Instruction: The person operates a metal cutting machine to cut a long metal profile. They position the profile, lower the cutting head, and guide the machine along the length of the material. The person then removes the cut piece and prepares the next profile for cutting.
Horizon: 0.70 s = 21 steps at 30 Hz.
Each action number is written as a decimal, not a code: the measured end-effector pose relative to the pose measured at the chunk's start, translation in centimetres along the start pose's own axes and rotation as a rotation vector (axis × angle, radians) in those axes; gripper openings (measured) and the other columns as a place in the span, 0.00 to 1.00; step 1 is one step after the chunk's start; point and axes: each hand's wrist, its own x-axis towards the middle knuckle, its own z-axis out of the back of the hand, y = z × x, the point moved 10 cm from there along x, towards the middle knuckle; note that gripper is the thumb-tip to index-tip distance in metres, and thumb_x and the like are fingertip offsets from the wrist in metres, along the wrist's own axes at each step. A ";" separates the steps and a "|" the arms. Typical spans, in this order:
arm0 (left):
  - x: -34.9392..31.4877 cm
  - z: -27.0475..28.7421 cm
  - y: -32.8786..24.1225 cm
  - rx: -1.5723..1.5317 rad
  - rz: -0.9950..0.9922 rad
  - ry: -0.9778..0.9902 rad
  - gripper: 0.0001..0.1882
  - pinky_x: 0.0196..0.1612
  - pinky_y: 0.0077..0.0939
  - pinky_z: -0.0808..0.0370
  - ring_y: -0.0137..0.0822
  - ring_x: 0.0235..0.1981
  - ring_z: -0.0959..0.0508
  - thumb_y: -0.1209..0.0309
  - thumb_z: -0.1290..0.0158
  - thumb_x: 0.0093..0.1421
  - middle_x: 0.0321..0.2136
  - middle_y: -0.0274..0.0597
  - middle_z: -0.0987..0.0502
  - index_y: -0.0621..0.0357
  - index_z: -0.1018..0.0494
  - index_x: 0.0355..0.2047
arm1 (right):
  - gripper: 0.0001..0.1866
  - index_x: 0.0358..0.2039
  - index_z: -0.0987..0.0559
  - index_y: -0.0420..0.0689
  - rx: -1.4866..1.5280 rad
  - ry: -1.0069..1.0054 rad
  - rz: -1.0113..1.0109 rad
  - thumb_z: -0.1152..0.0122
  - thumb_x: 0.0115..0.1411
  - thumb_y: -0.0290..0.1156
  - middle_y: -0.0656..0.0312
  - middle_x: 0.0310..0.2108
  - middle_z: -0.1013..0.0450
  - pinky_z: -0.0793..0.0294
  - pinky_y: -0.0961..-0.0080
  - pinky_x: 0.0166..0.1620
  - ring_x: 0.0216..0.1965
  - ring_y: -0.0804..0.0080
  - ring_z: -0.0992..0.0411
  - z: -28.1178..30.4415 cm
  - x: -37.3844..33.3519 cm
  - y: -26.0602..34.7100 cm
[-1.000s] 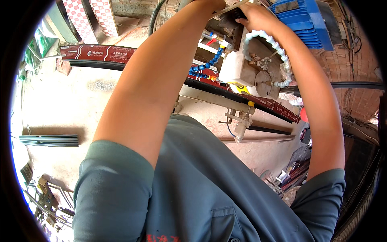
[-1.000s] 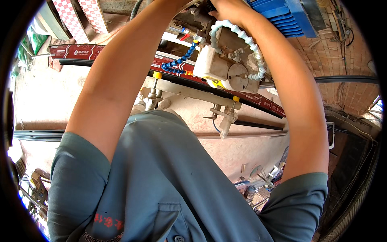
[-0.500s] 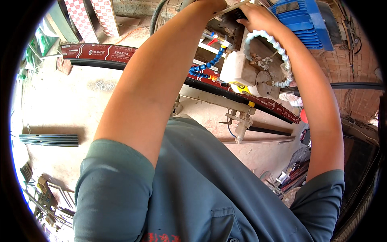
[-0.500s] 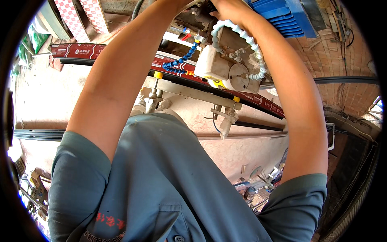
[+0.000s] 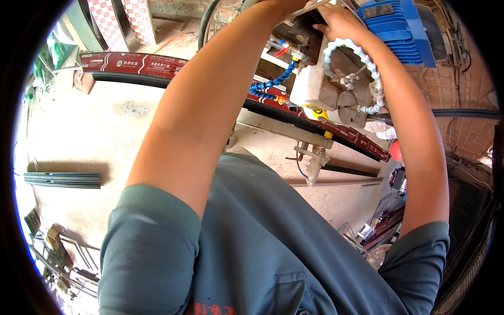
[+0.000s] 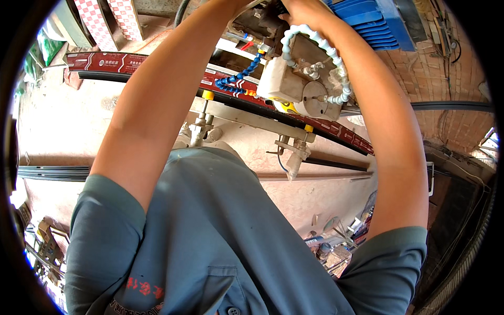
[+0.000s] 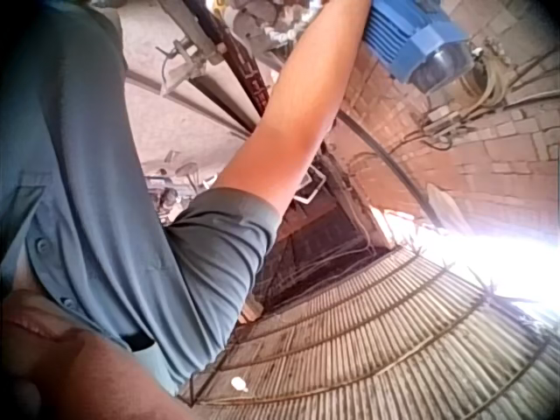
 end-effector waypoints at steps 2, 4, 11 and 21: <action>-2.1 0.9 -0.6 -0.055 0.114 0.000 0.32 0.50 0.39 0.24 0.47 0.51 0.21 0.49 0.47 0.63 0.49 0.53 0.21 0.59 0.30 0.59 | 0.27 0.54 0.30 0.38 -0.038 -0.029 0.002 0.34 0.56 0.35 0.43 0.47 0.26 0.26 0.57 0.52 0.49 0.44 0.27 0.0 -0.3 -0.2; 0.7 0.1 2.1 -0.194 0.034 -0.080 0.31 0.48 0.39 0.24 0.45 0.49 0.20 0.50 0.47 0.62 0.48 0.53 0.20 0.58 0.28 0.58 | 0.27 0.55 0.30 0.39 -0.036 -0.024 0.027 0.35 0.58 0.36 0.42 0.48 0.26 0.27 0.56 0.53 0.50 0.43 0.28 0.4 0.6 0.4; 0.5 -1.6 1.8 0.024 -0.021 -0.012 0.18 0.39 0.40 0.22 0.45 0.43 0.18 0.58 0.50 0.64 0.43 0.51 0.19 0.54 0.24 0.49 | 0.28 0.57 0.31 0.41 -0.003 -0.078 0.020 0.34 0.58 0.36 0.42 0.50 0.27 0.28 0.55 0.54 0.50 0.42 0.28 0.0 -0.9 0.0; 1.0 -4.1 -1.8 0.623 -0.280 0.132 0.19 0.47 0.48 0.23 0.55 0.50 0.21 0.58 0.58 0.70 0.51 0.51 0.22 0.50 0.23 0.51 | 0.30 0.59 0.32 0.41 0.140 0.013 -0.065 0.35 0.56 0.25 0.45 0.51 0.28 0.27 0.60 0.54 0.53 0.47 0.29 0.6 -1.1 0.2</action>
